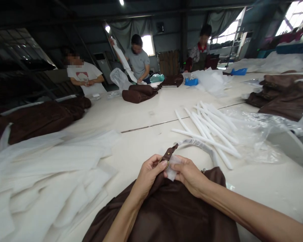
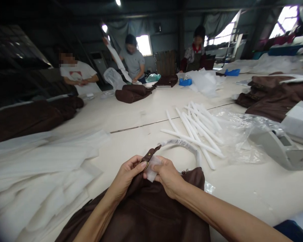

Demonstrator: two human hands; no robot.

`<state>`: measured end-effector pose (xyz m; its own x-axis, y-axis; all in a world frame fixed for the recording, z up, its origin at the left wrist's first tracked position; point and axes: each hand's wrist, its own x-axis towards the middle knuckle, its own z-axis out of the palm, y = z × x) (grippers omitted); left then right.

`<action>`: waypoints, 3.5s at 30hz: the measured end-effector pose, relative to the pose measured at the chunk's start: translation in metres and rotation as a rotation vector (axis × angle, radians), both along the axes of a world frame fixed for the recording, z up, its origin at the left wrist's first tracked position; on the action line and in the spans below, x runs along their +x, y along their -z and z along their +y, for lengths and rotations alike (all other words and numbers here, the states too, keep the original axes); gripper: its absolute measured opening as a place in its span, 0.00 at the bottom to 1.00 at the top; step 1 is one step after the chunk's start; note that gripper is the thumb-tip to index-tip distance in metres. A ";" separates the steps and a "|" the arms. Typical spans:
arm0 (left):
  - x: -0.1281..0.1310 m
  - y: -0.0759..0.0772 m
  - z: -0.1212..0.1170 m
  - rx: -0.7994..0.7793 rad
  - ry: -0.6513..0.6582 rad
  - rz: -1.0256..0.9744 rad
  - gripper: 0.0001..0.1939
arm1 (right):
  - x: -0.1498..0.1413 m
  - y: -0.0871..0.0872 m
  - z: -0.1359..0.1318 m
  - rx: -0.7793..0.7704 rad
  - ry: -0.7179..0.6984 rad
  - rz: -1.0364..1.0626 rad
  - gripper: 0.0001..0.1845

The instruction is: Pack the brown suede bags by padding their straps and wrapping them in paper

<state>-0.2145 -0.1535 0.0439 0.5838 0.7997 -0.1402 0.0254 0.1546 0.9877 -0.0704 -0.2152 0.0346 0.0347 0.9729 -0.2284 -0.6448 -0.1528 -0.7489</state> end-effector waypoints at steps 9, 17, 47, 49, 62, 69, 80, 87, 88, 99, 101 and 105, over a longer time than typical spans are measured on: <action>0.003 0.013 0.002 0.035 -0.406 0.107 0.37 | -0.009 0.007 0.002 0.165 0.051 0.197 0.12; 0.000 0.008 0.002 -0.189 -0.259 -0.252 0.35 | -0.004 0.013 -0.002 0.140 -0.005 0.087 0.17; 0.000 -0.004 0.000 -0.187 0.133 -0.283 0.11 | 0.074 0.016 -0.018 0.818 0.056 -1.393 0.28; 0.001 -0.002 -0.001 -0.167 0.145 -0.280 0.12 | 0.075 0.007 -0.011 0.963 0.010 -1.433 0.22; 0.003 0.012 -0.012 0.024 0.106 -0.063 0.20 | 0.037 0.016 -0.006 0.191 0.045 -0.980 0.11; 0.000 0.012 -0.014 0.081 0.084 -0.001 0.21 | 0.027 0.021 -0.008 0.040 0.122 -0.793 0.20; 0.002 0.013 -0.015 -0.070 0.122 -0.093 0.20 | 0.087 -0.028 0.034 0.224 -0.627 -1.051 0.29; 0.003 0.010 -0.014 -0.056 0.135 -0.102 0.19 | 0.077 -0.017 0.039 0.194 -0.716 -0.659 0.19; 0.004 0.009 -0.014 -0.063 0.143 -0.090 0.18 | 0.076 -0.014 0.037 0.178 -0.700 -0.624 0.20; 0.003 0.016 -0.008 -0.140 0.218 0.052 0.18 | 0.079 -0.007 0.022 0.274 -0.639 -0.850 0.10; 0.003 0.017 -0.008 -0.157 0.201 0.060 0.17 | 0.079 -0.003 0.019 0.340 -0.607 -0.912 0.09; 0.002 0.014 -0.007 -0.252 0.182 0.119 0.12 | 0.082 0.008 0.016 0.465 -0.626 -0.915 0.15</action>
<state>-0.2121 -0.1602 0.0294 0.6816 0.6152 -0.3963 0.1880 0.3761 0.9073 0.0112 -0.1990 0.0267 -0.5074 0.8616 0.0118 0.2444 0.1570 -0.9569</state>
